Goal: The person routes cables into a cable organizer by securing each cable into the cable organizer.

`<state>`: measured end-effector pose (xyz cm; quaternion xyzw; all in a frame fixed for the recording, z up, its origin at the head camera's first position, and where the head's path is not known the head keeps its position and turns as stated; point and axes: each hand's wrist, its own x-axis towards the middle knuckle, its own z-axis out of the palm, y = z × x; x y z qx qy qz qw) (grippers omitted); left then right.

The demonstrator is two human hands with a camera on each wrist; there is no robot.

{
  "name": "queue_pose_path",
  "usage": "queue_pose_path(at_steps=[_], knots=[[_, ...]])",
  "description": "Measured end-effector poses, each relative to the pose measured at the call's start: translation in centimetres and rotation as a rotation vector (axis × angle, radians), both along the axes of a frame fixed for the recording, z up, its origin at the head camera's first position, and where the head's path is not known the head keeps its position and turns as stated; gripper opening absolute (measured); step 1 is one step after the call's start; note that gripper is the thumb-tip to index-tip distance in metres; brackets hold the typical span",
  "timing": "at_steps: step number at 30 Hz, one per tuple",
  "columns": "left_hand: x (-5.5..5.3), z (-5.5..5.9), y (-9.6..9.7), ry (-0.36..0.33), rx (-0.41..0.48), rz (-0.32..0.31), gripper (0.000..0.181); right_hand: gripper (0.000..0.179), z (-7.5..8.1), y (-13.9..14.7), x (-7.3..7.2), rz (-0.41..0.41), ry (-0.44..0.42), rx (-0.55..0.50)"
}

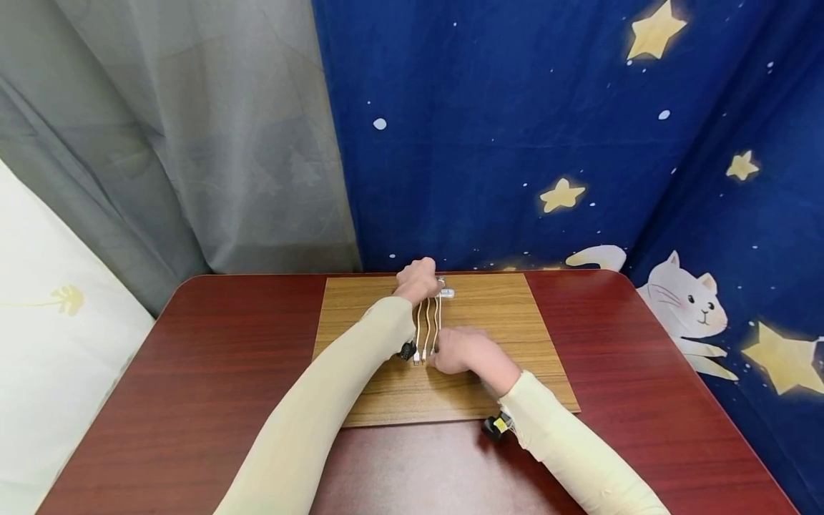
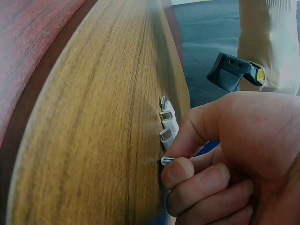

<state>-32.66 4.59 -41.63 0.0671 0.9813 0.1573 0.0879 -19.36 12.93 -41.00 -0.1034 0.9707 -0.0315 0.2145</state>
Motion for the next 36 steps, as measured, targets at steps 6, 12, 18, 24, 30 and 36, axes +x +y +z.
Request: queue_pose_path(at_steps=[6,12,18,24,30,36], knots=[[0.1,-0.2,-0.2,0.014,0.006,-0.004,0.023,0.035,-0.2,-0.2,0.3,0.011,-0.009,-0.017],[0.4,-0.1,-0.4,0.030,0.019,-0.003,0.026,0.031,-0.2,-0.3,0.4,0.026,-0.006,-0.046],[0.6,0.0,-0.7,0.013,0.078,0.001,0.029,0.025,0.1,-0.2,0.5,0.054,0.006,-0.077],[0.2,-0.1,-1.7,-0.007,0.090,0.009,0.046,0.022,0.6,0.0,0.6,0.059,0.015,-0.111],[0.2,0.0,-2.6,-0.011,0.080,0.000,0.053,0.021,0.6,0.3,0.4,0.046,0.014,-0.121],[0.5,0.2,-3.4,-0.018,0.091,-0.010,0.051,0.020,0.6,0.7,0.2,0.033,0.017,-0.123]])
